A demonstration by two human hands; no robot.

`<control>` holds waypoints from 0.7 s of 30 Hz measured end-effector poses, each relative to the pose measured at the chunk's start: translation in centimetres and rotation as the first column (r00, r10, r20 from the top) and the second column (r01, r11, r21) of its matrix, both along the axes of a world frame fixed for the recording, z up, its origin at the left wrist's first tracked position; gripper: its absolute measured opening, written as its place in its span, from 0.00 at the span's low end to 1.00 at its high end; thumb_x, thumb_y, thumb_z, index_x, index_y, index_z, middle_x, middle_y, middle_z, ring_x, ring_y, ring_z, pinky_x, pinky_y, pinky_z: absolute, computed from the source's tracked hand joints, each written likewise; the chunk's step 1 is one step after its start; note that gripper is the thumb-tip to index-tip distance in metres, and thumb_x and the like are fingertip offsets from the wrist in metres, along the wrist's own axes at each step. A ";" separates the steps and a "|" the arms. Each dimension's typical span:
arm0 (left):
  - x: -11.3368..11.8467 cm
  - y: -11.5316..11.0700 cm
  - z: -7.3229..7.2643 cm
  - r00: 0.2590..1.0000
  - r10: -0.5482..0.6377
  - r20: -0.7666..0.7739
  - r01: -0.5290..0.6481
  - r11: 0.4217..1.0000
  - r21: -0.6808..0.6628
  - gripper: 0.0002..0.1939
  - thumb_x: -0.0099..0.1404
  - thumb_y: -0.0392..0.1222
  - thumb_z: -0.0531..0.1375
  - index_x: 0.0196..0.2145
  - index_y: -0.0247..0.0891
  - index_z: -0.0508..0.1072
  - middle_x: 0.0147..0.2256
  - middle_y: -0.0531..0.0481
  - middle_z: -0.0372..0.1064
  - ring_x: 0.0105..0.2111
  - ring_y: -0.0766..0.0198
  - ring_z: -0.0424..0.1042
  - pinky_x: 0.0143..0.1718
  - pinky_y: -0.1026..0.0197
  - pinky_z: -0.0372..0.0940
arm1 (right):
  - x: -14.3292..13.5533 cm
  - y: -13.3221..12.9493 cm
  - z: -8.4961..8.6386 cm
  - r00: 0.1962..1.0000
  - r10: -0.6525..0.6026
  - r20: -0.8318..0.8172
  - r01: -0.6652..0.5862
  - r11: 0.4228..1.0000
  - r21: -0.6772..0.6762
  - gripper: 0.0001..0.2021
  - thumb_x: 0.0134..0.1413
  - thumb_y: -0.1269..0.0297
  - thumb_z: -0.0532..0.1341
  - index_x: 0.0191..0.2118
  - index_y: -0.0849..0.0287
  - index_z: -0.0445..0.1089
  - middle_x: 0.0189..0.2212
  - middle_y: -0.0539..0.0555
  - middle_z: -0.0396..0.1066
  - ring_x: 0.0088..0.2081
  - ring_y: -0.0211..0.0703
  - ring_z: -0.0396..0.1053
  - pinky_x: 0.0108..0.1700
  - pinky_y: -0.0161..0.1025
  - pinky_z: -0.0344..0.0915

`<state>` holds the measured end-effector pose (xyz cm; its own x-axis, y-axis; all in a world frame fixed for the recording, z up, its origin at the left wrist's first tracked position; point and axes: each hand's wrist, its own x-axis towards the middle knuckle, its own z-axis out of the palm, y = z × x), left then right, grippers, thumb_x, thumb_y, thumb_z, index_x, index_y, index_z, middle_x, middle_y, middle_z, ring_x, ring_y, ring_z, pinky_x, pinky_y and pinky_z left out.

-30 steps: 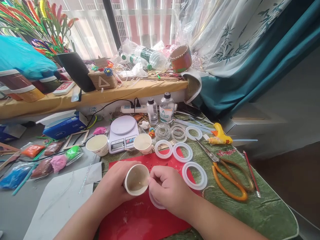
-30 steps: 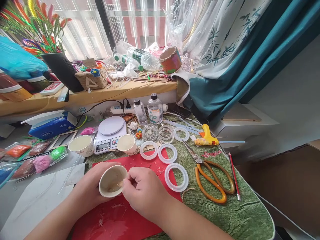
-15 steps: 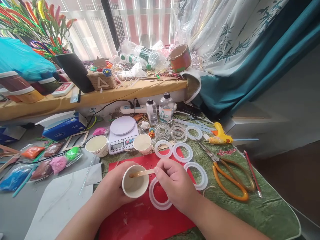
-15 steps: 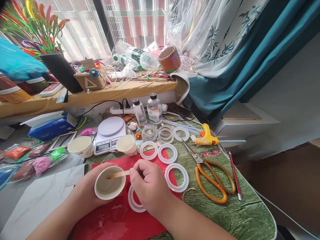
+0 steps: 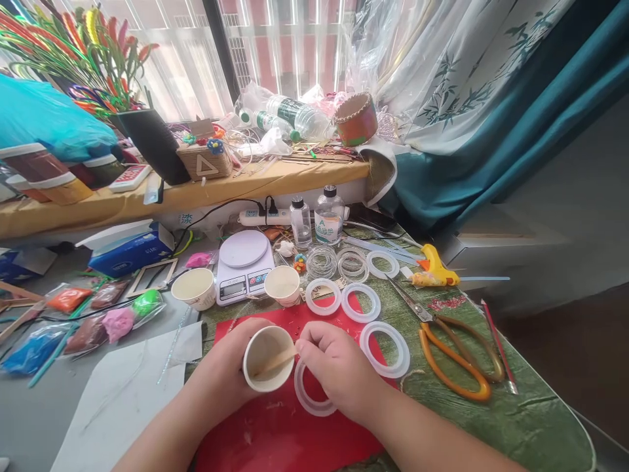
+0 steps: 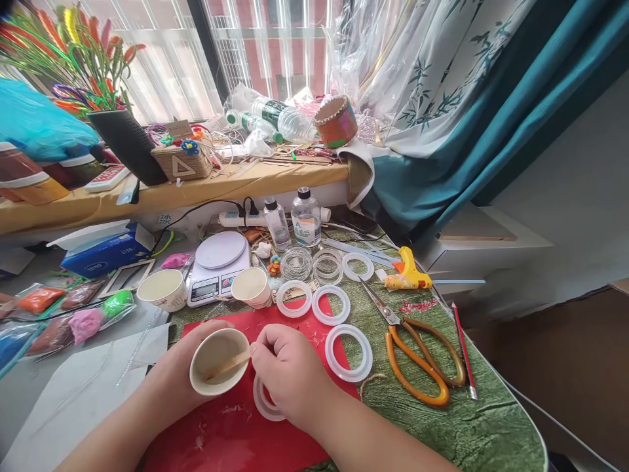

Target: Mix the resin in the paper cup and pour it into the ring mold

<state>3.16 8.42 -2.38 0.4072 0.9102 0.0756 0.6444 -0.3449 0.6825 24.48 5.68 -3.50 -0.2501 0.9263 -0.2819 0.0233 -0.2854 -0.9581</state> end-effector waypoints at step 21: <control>0.3 0.3 1.0 0.993 -0.109 -0.043 0.109 0.994 0.006 0.12 0.58 0.42 0.67 0.42 0.47 0.78 0.39 0.52 0.83 0.36 0.56 0.82 0.34 0.62 0.73 | 0.8 -0.2 0.1 0.988 -0.146 0.056 0.122 0.944 0.308 0.15 0.68 0.59 0.57 0.28 0.54 0.59 0.24 0.45 0.56 0.27 0.39 0.56 0.31 0.38 0.54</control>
